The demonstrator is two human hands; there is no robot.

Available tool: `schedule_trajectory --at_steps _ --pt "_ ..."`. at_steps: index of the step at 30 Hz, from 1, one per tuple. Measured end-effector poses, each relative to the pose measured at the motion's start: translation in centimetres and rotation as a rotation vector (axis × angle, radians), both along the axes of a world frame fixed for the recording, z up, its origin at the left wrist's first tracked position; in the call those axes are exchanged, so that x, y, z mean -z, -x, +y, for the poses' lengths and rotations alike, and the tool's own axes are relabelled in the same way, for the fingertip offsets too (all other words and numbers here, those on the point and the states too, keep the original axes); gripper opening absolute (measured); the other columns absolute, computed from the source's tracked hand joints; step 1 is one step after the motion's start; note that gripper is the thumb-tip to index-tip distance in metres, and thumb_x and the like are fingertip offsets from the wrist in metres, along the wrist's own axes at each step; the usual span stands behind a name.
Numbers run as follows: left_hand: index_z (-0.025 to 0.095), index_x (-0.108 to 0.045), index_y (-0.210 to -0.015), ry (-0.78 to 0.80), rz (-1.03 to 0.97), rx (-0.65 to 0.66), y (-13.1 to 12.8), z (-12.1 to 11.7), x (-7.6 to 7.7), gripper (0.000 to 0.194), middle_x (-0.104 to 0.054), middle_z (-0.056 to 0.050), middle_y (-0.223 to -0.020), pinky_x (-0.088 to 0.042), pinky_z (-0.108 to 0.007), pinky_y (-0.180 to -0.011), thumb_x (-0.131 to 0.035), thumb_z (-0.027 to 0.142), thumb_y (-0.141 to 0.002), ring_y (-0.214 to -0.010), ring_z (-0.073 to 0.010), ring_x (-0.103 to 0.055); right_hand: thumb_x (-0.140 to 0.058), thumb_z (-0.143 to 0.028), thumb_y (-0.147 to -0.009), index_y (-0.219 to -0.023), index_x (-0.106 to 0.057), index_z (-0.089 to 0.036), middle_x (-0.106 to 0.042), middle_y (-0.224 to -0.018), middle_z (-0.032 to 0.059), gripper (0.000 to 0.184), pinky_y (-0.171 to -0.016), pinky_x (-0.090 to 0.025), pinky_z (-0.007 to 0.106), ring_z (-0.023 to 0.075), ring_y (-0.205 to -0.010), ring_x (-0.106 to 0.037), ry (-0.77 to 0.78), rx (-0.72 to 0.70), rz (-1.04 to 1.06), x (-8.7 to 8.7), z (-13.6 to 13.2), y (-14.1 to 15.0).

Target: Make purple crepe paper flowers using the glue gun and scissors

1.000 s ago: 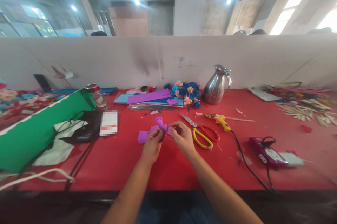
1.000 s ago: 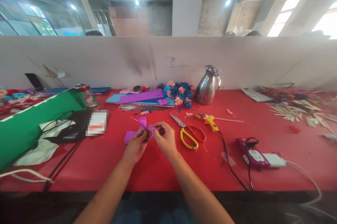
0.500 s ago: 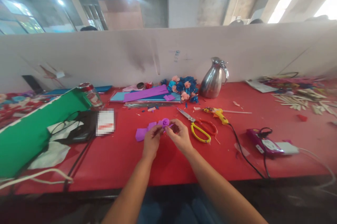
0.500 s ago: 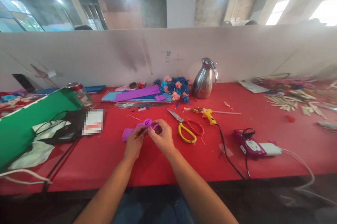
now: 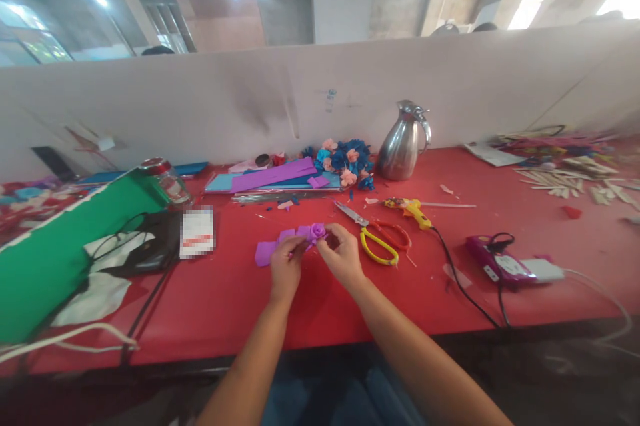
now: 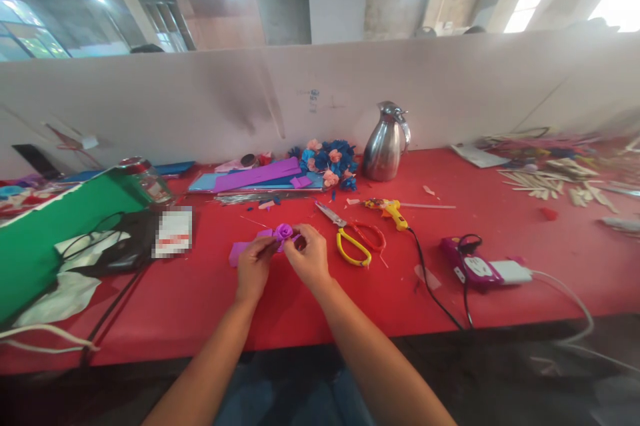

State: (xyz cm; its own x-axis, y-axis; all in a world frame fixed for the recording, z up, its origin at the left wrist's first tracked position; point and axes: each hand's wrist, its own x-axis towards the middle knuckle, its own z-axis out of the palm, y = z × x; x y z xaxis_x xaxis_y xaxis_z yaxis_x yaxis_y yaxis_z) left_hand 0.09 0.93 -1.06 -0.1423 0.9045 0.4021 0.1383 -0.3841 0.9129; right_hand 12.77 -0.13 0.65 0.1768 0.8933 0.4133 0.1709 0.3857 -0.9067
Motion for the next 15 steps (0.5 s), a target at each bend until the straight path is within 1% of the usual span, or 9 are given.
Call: schedule_trajectory --at_steps 6,10,12,15 --pt "0.024 -0.075 -0.074 -0.005 -0.007 -0.007 -0.1 -0.1 -0.1 0.007 -0.068 -0.003 -0.075 -0.046 -0.029 -0.071 -0.07 0.021 -0.071 -0.071 -0.0178 -0.059 -0.053 -0.024 -0.074 -0.08 -0.063 -0.019 -0.062 -0.07 0.0002 0.013 -0.055 -0.041 0.022 0.0119 -0.058 -0.052 0.059 -0.047 0.135 0.5 0.3 0.0" --pt "0.024 -0.076 -0.075 0.013 -0.004 -0.005 0.0 -0.1 -0.1 0.007 -0.067 -0.003 -0.075 -0.044 -0.028 -0.07 -0.07 0.022 -0.071 -0.07 -0.017 -0.057 -0.055 -0.028 -0.072 -0.077 -0.063 -0.019 -0.06 -0.066 -0.001 0.013 -0.052 -0.04 0.022 0.0111 -0.055 -0.05 0.105 -0.075 0.207 0.3 0.4 -0.1" --pt "0.023 -0.075 -0.077 0.055 -0.019 0.025 -0.1 -0.2 -0.3 0.008 -0.067 -0.002 -0.074 -0.043 -0.027 -0.068 -0.069 0.023 -0.072 -0.069 -0.0162 -0.056 -0.056 -0.029 -0.071 -0.074 -0.061 -0.018 -0.058 -0.062 -0.0025 0.012 -0.051 -0.039 0.022 0.0102 -0.052 -0.048 0.141 -0.114 0.279 0.0 0.4 -0.1" --pt "0.021 -0.074 -0.078 0.169 -0.064 0.099 -0.3 -0.4 -0.6 0.009 -0.064 -0.001 -0.07 -0.04 -0.025 -0.065 -0.067 0.024 -0.073 -0.066 -0.0146 -0.052 -0.057 -0.028 -0.067 -0.068 -0.057 -0.019 -0.052 -0.055 -0.0053 0.009 -0.049 -0.037 0.021 0.0088 -0.048 -0.044 0.202 -0.187 0.412 -0.6 0.3 -0.2"
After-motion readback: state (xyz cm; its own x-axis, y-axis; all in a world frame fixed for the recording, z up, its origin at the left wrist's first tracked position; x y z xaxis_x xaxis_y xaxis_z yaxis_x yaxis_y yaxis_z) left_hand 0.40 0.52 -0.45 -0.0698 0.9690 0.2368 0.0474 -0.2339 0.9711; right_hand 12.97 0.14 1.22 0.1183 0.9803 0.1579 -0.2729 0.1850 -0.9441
